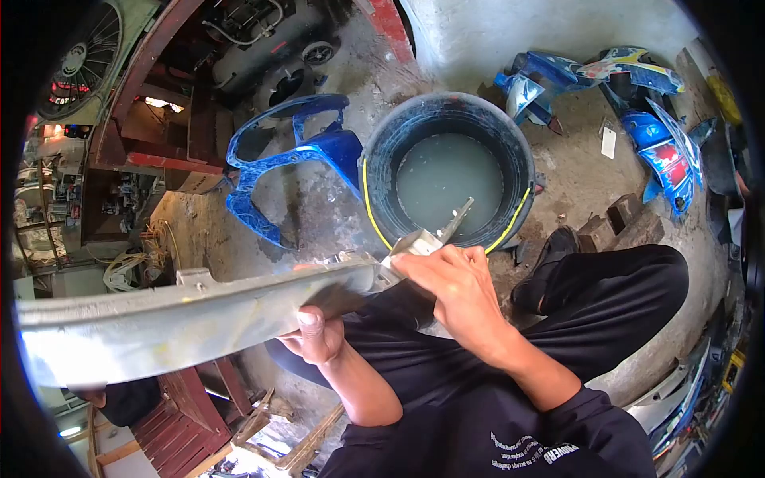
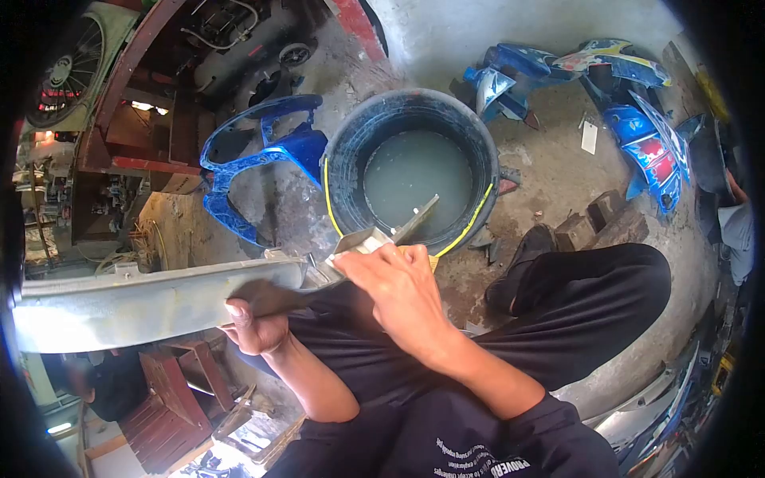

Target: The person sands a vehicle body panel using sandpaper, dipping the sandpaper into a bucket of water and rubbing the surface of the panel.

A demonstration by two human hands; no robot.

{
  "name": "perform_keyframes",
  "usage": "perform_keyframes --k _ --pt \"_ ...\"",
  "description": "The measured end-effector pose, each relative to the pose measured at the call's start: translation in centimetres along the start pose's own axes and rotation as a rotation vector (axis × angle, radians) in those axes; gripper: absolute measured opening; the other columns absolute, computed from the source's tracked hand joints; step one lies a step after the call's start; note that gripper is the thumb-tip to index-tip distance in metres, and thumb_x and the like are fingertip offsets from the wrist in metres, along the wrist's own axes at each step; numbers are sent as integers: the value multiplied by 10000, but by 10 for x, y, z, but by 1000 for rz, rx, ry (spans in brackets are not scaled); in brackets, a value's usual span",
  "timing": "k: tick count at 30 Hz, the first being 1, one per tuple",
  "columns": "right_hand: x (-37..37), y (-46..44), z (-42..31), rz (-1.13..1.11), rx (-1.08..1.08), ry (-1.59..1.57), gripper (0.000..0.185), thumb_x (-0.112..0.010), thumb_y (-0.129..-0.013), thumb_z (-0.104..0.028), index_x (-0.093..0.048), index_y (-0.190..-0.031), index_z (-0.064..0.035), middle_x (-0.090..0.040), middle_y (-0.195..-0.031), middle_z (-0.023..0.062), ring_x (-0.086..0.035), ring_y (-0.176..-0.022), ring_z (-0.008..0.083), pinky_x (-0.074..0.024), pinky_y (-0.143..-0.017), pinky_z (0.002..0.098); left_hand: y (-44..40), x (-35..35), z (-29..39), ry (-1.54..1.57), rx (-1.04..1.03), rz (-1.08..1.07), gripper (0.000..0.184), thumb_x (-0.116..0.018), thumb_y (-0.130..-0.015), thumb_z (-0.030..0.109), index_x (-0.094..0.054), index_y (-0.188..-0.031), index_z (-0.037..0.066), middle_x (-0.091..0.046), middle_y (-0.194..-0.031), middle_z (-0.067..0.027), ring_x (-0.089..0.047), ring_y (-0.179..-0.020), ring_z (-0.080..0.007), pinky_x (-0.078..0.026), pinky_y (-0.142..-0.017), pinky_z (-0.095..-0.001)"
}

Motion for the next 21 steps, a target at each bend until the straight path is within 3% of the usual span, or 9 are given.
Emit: perform_keyframes --k 5,7,8,10,13,15,21 --pt "-6 0 8 -27 -34 77 531 -634 -747 68 -685 -1248 -101 -718 -1206 5 -616 -964 184 -365 -842 365 -5 -1 2 -80 -65 121 538 -706 -902 247 -543 -1362 22 -648 -1217 -178 -632 -1094 -319 -492 -965 -482" --pt "-1 4 -3 22 6 113 524 -637 -754 55 -678 -1255 -94 -711 -1219 7 -613 -962 193 -370 -847 372 -6 -10 5 1 -3 -80 533 -701 -904 247 -546 -1359 18 -649 -1216 -178 -632 -1100 -313 -489 -970 -478" --pt "-2 3 0 42 5 92 507 -644 -760 42 -684 -1246 -95 -717 -1203 8 -611 -958 196 -377 -847 377 -5 -8 2 3 -1 -78 533 -701 -904 247 -546 -1359 18 -649 -1216 -178 -632 -1100 -313 -489 -970 -478" --pt "-13 5 18 15 -21 106 503 -643 -763 40 -688 -1244 -100 -720 -1194 6 -611 -955 191 -378 -842 377 -4 1 -1 -41 -32 53 532 -696 -901 244 -549 -1358 15 -650 -1217 -177 -637 -1092 -317 -491 -975 -473" --pt "-7 4 7 11 -54 76 507 -646 -755 39 -697 -1238 -109 -729 -1171 -3 -614 -952 181 -377 -834 379 -5 -8 2 -77 -55 92 496 -684 -903 232 -562 -1334 17 -653 -1211 -179 -657 -1049 -319 -519 -944 -466" --pt "4 5 -17 2 39 -10 478 -642 -772 13 -668 -1238 -90 -704 -1210 -4 -604 -977 190 -382 -833 406 -3 -3 0 -98 -42 89 486 -676 -907 223 -558 -1332 20 -652 -1210 -180 -665 -1027 -321 -535 -920 -462" --pt "-6 -4 -15 90 45 101 464 -653 -806 -67 -657 -1267 -118 -697 -1222 -12 -615 -981 169 -382 -818 407 -12 -9 1 -86 -52 124 459 -658 -924 212 -549 -1330 28 -650 -1207 -190 -679 -1000 -326 -565 -868 -451"
Point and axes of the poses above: each hand's wrist, its own y-axis away from the middle knuckle, its own x-axis out of the back of the hand, z = x × y, the point moved 4 cm from there along -y, towards the middle knuckle
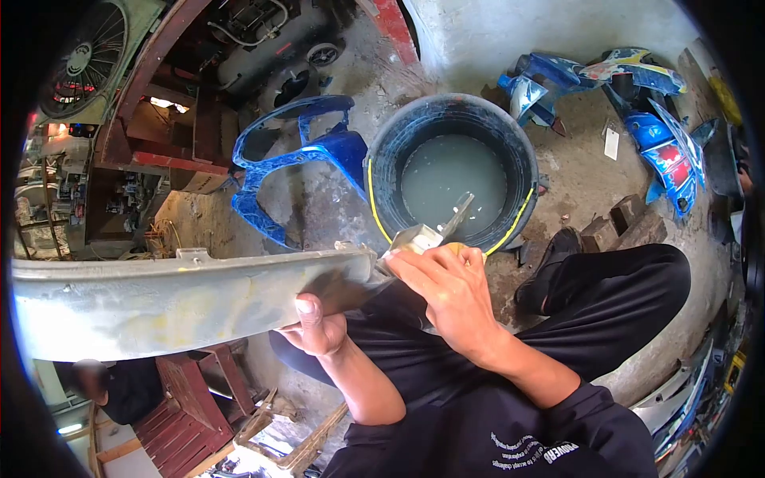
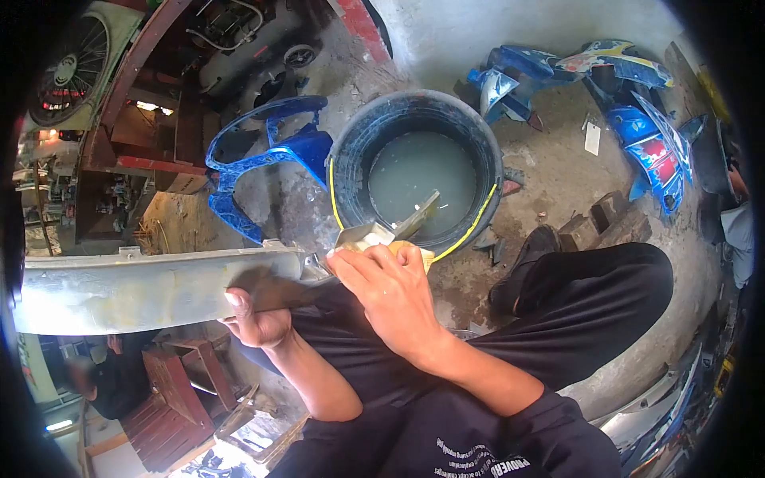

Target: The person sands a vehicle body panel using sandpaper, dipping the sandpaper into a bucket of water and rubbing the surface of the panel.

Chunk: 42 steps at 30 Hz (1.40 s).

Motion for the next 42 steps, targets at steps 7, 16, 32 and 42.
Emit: perform_keyframes --k 7,16,32,42 --pt "-3 7 1 -60 -17 70 510 -650 -808 -103 -628 -1317 -125 -657 -1258 -15 -597 -1034 172 -376 -829 412 1 8 -3 11 28 -82 460 -623 -951 168 -512 -1376 31 -649 -1230 -178 -668 -1040 -326 -563 -899 -483" --pt "-19 15 34 8 -151 -92 599 -622 -726 60 -672 -1293 -130 -699 -1234 -6 -600 -1051 200 -380 -873 389 2 -1 0 45 -29 -55 456 -648 -944 168 -532 -1367 43 -641 -1246 -165 -662 -1057 -312 -552 -915 -464" --pt "-7 25 14 51 -174 -238 641 -598 -712 98 -669 -1316 -104 -696 -1300 55 -635 -998 205 -396 -879 373 -2 3 -1 24 -19 -86 473 -647 -939 206 -533 -1376 63 -640 -1266 -147 -642 -1108 -315 -518 -965 -487" --pt "-31 39 30 121 -252 -246 684 -580 -712 110 -646 -1365 -85 -678 -1344 74 -652 -993 224 -418 -876 352 -4 1 -1 59 5 -143 463 -648 -949 220 -544 -1371 60 -641 -1276 -148 -646 -1106 -320 -519 -966 -488"
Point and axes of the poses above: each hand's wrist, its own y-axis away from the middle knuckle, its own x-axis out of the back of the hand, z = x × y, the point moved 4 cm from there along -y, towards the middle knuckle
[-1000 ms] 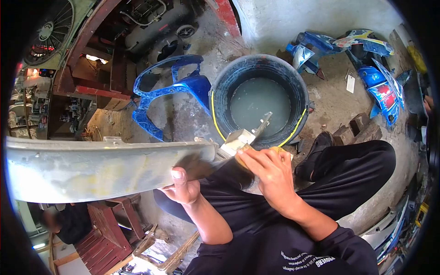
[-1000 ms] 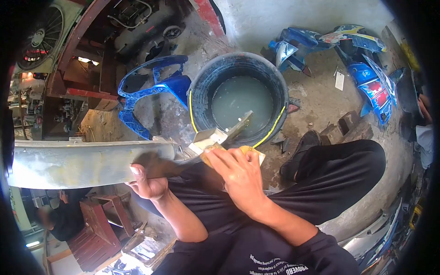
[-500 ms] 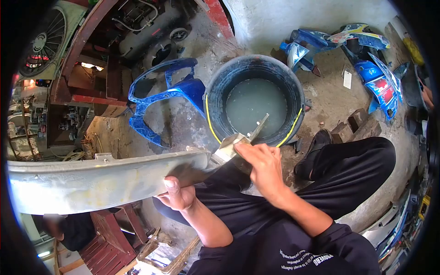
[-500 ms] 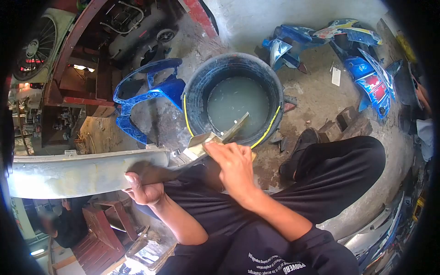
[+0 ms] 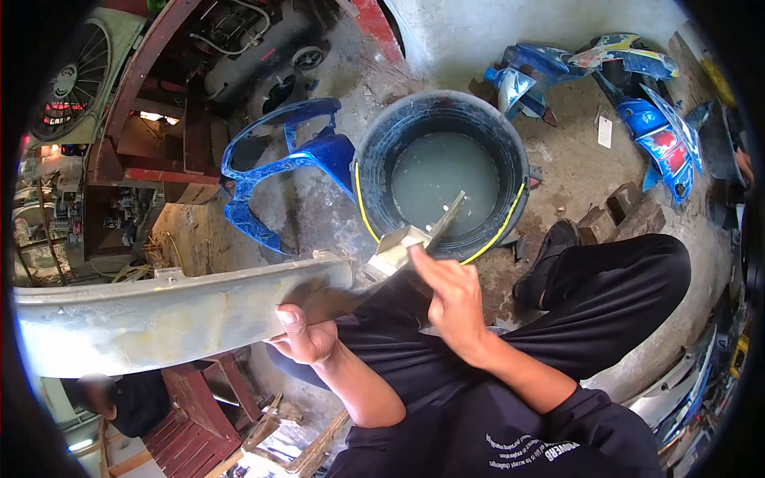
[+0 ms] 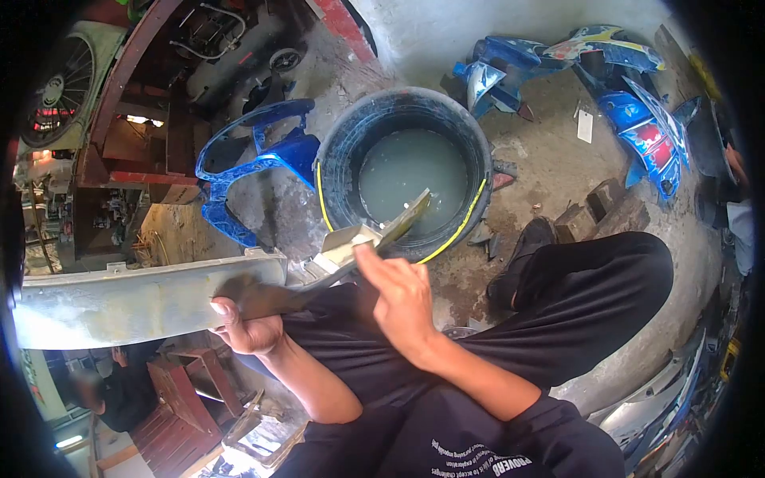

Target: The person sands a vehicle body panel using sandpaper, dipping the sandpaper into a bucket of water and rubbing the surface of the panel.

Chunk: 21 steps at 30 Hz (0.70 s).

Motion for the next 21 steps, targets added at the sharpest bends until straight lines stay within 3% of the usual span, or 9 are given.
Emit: perform_keyframes --k 2,6,9,11,15,17,21 --pt "-4 -3 11 15 -70 50 685 -576 -711 112 -646 -1366 -77 -669 -1360 80 -653 -1004 225 -421 -872 352 -1 -2 0 -4 -20 33 471 -648 -950 221 -540 -1378 57 -641 -1278 -150 -646 -1111 -323 -518 -976 -497" --pt "3 1 -22 6 20 -64 680 -573 -703 117 -655 -1351 -71 -674 -1349 80 -650 -1020 226 -422 -909 357 -3 -4 1 -7 9 4 470 -642 -953 218 -537 -1382 55 -641 -1277 -153 -645 -1118 -327 -518 -984 -506" --pt "2 -13 5 3 -75 96 605 -563 -728 115 -691 -1285 -85 -715 -1263 60 -656 -1021 217 -413 -888 373 1 2 0 -30 -15 64 474 -642 -952 222 -536 -1382 55 -639 -1276 -156 -646 -1116 -327 -519 -982 -510" --pt "3 -14 15 -33 -53 77 581 -573 -740 104 -697 -1270 -98 -724 -1242 45 -647 -1020 202 -399 -882 359 4 6 -2 69 -17 88 530 -694 -877 113 -523 -1369 11 -628 -1275 -201 -660 -1107 -373 -552 -964 -543" --pt "19 -27 -28 -56 87 15 558 -593 -716 117 -727 -1212 -103 -746 -1167 22 -643 -976 194 -380 -852 344 10 14 -5 -11 -12 74 545 -709 -870 139 -523 -1366 11 -628 -1275 -194 -660 -1096 -357 -553 -952 -513" --pt "16 -30 -19 -110 61 105 542 -593 -731 100 -717 -1218 -103 -740 -1178 22 -630 -1001 198 -381 -863 355 10 11 -2 -80 -21 107 465 -662 -933 212 -549 -1349 38 -659 -1207 -157 -655 -1061 -322 -537 -923 -492" --pt "10 -30 -2 -144 44 176 508 -593 -746 84 -712 -1205 -97 -737 -1169 27 -619 -1004 204 -380 -869 371 6 5 -1 -54 -4 129 461 -667 -927 216 -555 -1334 28 -659 -1195 -161 -656 -1048 -320 -536 -921 -488"
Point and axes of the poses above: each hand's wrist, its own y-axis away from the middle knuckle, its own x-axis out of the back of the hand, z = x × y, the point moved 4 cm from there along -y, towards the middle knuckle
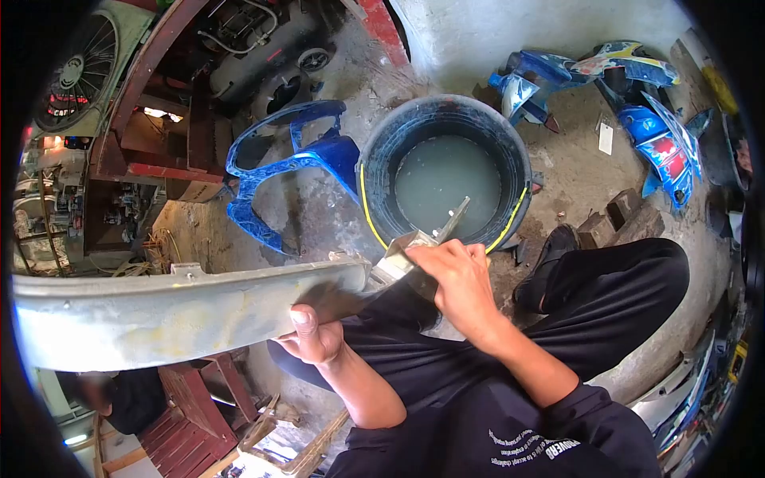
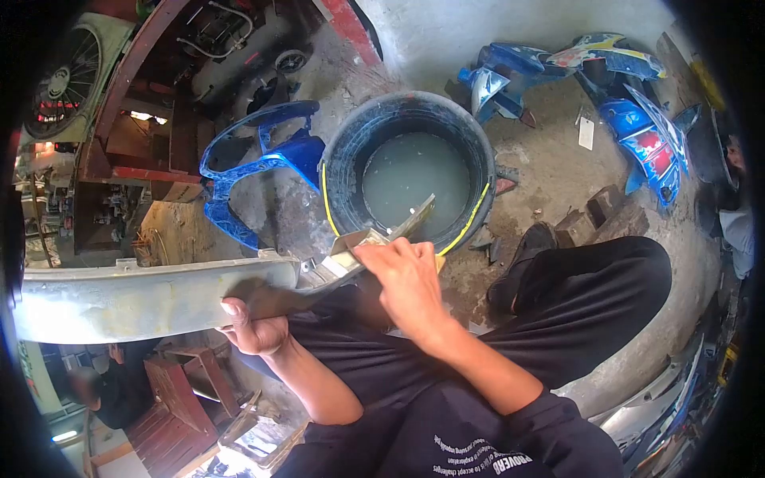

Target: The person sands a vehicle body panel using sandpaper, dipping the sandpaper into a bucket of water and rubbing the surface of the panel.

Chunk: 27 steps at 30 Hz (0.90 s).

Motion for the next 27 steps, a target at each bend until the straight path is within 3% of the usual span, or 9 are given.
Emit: perform_keyframes --k 2,18,20,27 --pt "5 0 -10 14 15 -121 504 -582 -745 103 -719 -1189 -92 -743 -1152 35 -622 -994 201 -378 -864 363 2 -2 3 24 -23 -24 462 -666 -928 209 -552 -1331 14 -660 -1193 -164 -660 -1043 -321 -537 -921 -487" --pt "12 -4 -12 -36 71 -93 516 -606 -727 101 -727 -1175 -126 -742 -1138 5 -618 -1010 197 -378 -862 383 4 4 1 -6 -11 30 482 -688 -920 236 -554 -1346 54 -669 -1186 -143 -660 -1039 -313 -530 -924 -483" --pt "8 -7 -4 -20 30 -67 508 -608 -729 97 -732 -1173 -117 -745 -1123 11 -617 -1005 203 -379 -861 383 4 12 -4 52 -14 -11 596 -740 -856 162 -519 -1384 -3 -631 -1288 -197 -651 -1112 -357 -529 -979 -523" --pt "12 -6 -5 -32 25 -93 491 -599 -745 84 -737 -1172 -116 -747 -1122 11 -619 -996 202 -384 -856 386 3 -2 2 -8 -21 -49 503 -692 -912 234 -549 -1354 41 -653 -1226 -149 -648 -1071 -316 -527 -927 -480"
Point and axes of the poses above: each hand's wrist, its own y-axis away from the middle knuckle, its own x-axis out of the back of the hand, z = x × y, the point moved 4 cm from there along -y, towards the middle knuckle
